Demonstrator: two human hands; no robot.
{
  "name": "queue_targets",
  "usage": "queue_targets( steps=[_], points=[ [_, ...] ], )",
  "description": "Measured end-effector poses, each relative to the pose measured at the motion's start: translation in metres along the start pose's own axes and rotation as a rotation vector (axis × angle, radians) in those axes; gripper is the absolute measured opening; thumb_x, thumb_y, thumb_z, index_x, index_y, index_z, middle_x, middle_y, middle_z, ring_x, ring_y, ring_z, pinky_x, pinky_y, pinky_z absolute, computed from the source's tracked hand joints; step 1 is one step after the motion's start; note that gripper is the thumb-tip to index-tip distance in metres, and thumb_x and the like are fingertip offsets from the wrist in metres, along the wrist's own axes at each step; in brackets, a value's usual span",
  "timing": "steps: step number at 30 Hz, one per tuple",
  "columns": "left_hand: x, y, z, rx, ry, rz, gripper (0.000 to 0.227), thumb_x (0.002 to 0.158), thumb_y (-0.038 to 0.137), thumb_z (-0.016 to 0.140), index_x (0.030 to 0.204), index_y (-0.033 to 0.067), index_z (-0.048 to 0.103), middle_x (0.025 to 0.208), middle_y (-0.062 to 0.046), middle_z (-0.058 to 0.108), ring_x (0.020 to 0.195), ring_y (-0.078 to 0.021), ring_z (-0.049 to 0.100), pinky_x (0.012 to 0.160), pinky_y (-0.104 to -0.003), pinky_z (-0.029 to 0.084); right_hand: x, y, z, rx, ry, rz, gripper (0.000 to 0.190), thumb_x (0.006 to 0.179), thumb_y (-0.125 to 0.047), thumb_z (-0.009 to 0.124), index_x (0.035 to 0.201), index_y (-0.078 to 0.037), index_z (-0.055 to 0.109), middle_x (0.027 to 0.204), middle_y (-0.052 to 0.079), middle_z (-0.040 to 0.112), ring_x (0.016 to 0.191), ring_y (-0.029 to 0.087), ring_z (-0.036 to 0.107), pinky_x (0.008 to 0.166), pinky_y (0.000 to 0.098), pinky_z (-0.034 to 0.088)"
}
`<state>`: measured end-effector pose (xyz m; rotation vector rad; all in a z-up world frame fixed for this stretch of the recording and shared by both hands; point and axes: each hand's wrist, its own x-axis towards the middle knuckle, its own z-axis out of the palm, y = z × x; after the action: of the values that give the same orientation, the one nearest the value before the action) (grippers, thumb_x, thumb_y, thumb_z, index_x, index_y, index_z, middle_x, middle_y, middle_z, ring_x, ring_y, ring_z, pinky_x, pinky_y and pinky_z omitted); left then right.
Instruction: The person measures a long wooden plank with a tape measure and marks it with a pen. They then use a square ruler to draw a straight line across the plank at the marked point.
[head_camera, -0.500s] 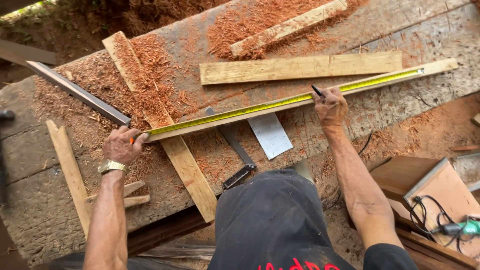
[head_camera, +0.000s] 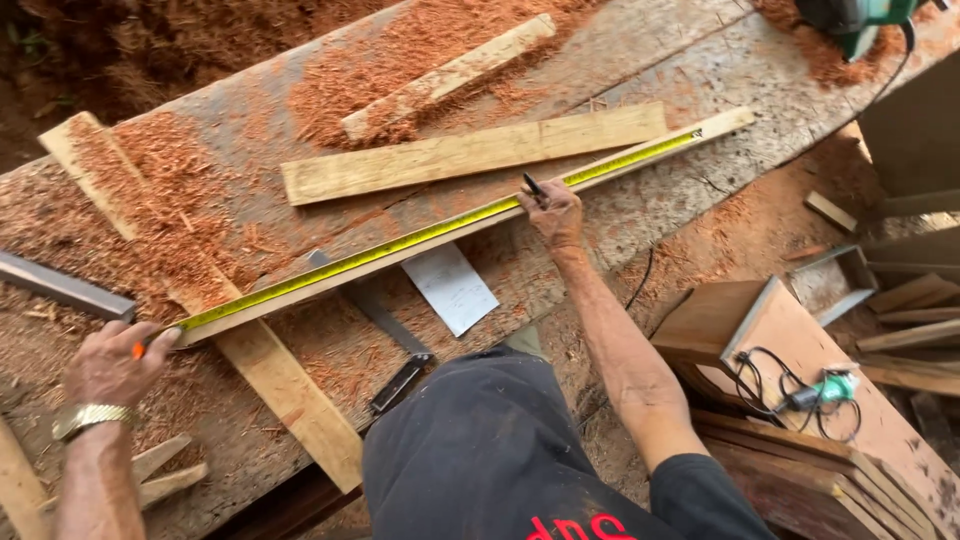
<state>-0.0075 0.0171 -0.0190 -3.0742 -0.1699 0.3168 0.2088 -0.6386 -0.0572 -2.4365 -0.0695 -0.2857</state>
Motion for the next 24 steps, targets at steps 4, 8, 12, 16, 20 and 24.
queue_targets(
  steps=[4, 8, 12, 16, 20, 24],
  points=[
    [-0.003, -0.001, 0.001, -0.032, -0.05, -0.082, 0.045, 0.101, 0.063, 0.061, 0.12, 0.0254, 0.077, 0.101, -0.007, 0.072, 0.088, -0.0234, 0.069, 0.074, -0.044, 0.061, 0.003, 0.001, -0.009, 0.126, -0.079, 0.112, 0.025, 0.089, -0.028, 0.084, 0.106, -0.011, 0.08, 0.09, 0.001, 0.07, 0.08, 0.011, 0.066, 0.066, 0.0254, 0.061],
    [0.0, 0.01, -0.009, -0.004, -0.029, -0.068, 0.043, 0.103, 0.062, 0.061, 0.118, 0.0246, 0.077, 0.098, -0.007, 0.071, 0.088, -0.023, 0.067, 0.075, -0.043, 0.059, 0.006, 0.0, -0.014, 0.168, -0.125, 0.164, 0.024, 0.088, -0.025, 0.084, 0.107, -0.012, 0.08, 0.093, 0.003, 0.071, 0.081, 0.011, 0.068, 0.07, 0.0258, 0.062],
    [-0.002, 0.013, -0.016, -0.131, 0.002, -0.074, 0.042, 0.101, 0.056, 0.064, 0.118, 0.0197, 0.077, 0.106, -0.011, 0.069, 0.099, -0.028, 0.065, 0.079, -0.047, 0.056, 0.008, 0.008, -0.004, 0.221, -0.116, 0.132, 0.021, 0.089, -0.019, 0.084, 0.107, -0.009, 0.079, 0.101, 0.005, 0.074, 0.088, 0.013, 0.074, 0.075, 0.0246, 0.065],
    [-0.005, 0.018, -0.024, -0.075, -0.01, -0.128, 0.043, 0.1, 0.056, 0.065, 0.118, 0.0187, 0.077, 0.102, -0.011, 0.069, 0.094, -0.0262, 0.064, 0.08, -0.046, 0.056, 0.01, 0.0, -0.011, 0.221, -0.148, 0.034, 0.022, 0.091, -0.016, 0.085, 0.109, -0.007, 0.079, 0.1, 0.007, 0.073, 0.085, 0.012, 0.071, 0.072, 0.0245, 0.061],
    [-0.004, 0.023, -0.02, -0.116, 0.013, -0.149, 0.039, 0.097, 0.054, 0.068, 0.112, 0.0205, 0.079, 0.101, -0.008, 0.069, 0.089, -0.0225, 0.062, 0.073, -0.042, 0.055, 0.015, 0.003, -0.015, 0.127, -0.232, 0.111, 0.02, 0.094, -0.017, 0.083, 0.111, -0.009, 0.075, 0.091, 0.002, 0.068, 0.075, 0.009, 0.062, 0.06, 0.0247, 0.057],
    [-0.003, 0.023, -0.017, -0.147, 0.043, -0.142, 0.036, 0.095, 0.053, 0.071, 0.109, 0.0215, 0.08, 0.096, -0.005, 0.068, 0.086, -0.0209, 0.061, 0.069, -0.041, 0.055, 0.02, -0.008, -0.024, 0.093, -0.309, 0.181, 0.026, 0.094, -0.015, 0.08, 0.116, -0.008, 0.068, 0.08, -0.001, 0.062, 0.076, 0.008, 0.063, 0.063, 0.0269, 0.057]
  ],
)
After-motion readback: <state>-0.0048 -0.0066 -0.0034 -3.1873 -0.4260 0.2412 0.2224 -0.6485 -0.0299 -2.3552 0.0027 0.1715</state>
